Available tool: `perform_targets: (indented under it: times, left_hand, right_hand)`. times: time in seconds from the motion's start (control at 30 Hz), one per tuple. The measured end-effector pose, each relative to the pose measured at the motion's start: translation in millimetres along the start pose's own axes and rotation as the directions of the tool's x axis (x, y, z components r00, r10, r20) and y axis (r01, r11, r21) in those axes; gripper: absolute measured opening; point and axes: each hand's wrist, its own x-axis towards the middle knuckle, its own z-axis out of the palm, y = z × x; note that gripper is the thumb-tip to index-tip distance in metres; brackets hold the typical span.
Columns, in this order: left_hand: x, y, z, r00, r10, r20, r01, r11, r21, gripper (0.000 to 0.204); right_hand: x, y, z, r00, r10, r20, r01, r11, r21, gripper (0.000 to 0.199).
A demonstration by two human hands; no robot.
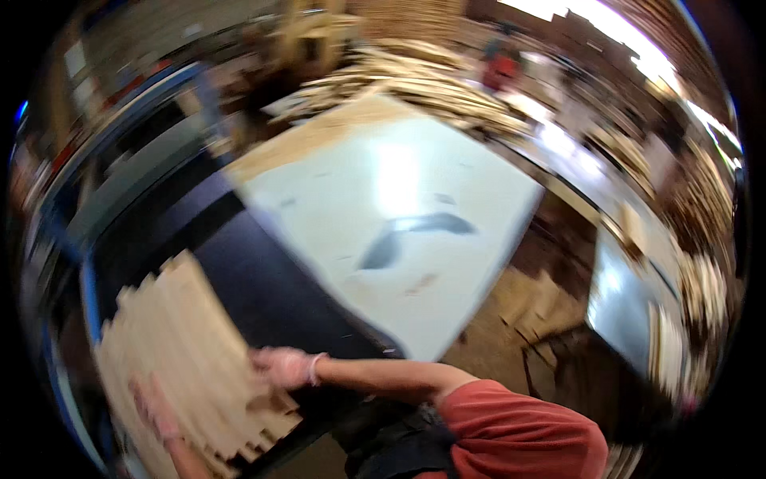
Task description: The person repeatedly picks up stacks of wooden slats from a metal table and places them onto a conveyor belt. They also gather loose pieces from the floor and add them to the conveyor. The task involves repetitive lifting and placing of wood bundles.
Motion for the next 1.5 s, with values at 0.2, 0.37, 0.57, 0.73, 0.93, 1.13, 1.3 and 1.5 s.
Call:
perform_targets:
  times: [0.2,0.37,0.57,0.73,0.93,1.13,1.3,1.5]
  left_hand:
    - [-169.4,244.3,44.8,0.785,0.619,-0.027,-0.264,0.294,-0.918,0.056]
    - [-400.1,405.5,32.3,0.459,0.856,0.238,0.095,0.219,-0.971,0.046]
    - [-607.9,484.6,171.7,-0.345,0.775,0.529,0.050,0.578,-0.815,0.032]
    - [-713.2,479.9,256.3,-0.266,0.458,0.848,-0.204,0.834,-0.513,0.029]
    - [-812.5,501.2,264.8,-0.196,0.177,0.964,-0.430,0.868,-0.247,0.028]
    - [-903.7,573.9,282.7,-0.158,0.099,0.983,-0.508,0.845,-0.167,0.029]
    - [-964.3,694.3,305.5,-0.062,0.159,0.985,-0.511,0.843,-0.168,0.031]
    - [-1127.3,871.5,344.8,-0.174,0.330,0.928,-0.462,0.805,-0.373,0.035]
  right_hand:
    - [-231.3,38.0,8.6,0.960,-0.100,0.260,-0.082,0.790,0.607,0.057]
    - [-460.7,109.7,-1.8,0.967,0.210,-0.140,-0.015,0.602,0.798,0.046]
    - [-724.4,274.2,101.6,0.637,0.655,-0.408,0.449,0.115,0.886,0.027]
    - [-851.8,269.8,170.7,0.189,0.942,-0.277,0.601,0.112,0.791,0.026]
    - [-909.6,256.3,242.9,0.014,0.950,-0.311,0.969,0.064,0.240,0.036]
    - [-971.3,288.3,222.1,-0.039,0.944,-0.328,0.988,0.086,0.131,0.033]
    - [-1071.0,315.6,149.1,-0.194,0.957,-0.214,0.932,0.248,0.263,0.022]
    - [-1182.0,421.3,195.4,-0.438,0.769,-0.466,0.705,0.616,0.353,0.006]
